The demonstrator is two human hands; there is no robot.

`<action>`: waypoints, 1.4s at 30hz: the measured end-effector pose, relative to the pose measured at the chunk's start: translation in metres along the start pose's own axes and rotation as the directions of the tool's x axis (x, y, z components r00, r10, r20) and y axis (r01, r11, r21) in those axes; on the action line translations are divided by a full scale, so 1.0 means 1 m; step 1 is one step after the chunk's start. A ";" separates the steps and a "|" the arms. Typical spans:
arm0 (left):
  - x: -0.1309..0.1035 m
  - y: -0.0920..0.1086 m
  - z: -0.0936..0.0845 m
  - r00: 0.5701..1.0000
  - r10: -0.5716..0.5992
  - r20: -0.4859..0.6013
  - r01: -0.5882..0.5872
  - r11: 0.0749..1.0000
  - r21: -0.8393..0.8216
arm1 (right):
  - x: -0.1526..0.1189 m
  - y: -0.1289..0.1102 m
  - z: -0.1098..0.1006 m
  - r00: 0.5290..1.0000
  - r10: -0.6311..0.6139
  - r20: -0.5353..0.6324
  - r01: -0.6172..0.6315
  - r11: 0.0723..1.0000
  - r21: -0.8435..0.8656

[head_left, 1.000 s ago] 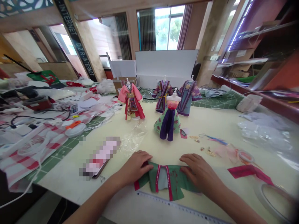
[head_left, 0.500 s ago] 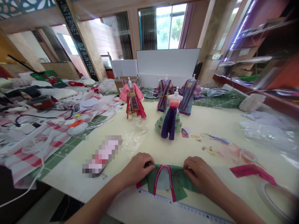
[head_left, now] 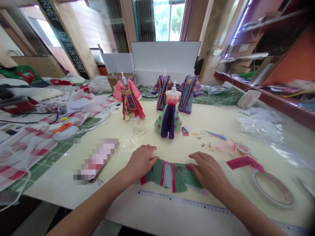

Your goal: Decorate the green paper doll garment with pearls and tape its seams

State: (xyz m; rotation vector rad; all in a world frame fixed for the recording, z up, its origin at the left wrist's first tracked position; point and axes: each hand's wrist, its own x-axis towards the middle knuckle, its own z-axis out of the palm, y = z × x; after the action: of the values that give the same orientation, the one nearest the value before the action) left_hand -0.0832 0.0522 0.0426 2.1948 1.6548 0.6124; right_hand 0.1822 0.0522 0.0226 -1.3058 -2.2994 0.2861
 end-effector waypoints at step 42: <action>-0.009 0.031 0.044 0.861 0.494 0.121 -0.492 0.869 -0.042 | -0.048 0.018 -0.038 0.983 -0.082 0.165 0.093 0.994 -0.056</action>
State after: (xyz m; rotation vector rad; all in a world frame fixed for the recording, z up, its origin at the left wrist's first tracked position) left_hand -0.0368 0.0349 0.0188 2.6058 1.0146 0.5832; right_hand 0.2357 0.0192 0.0340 -1.2484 -2.5143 0.3018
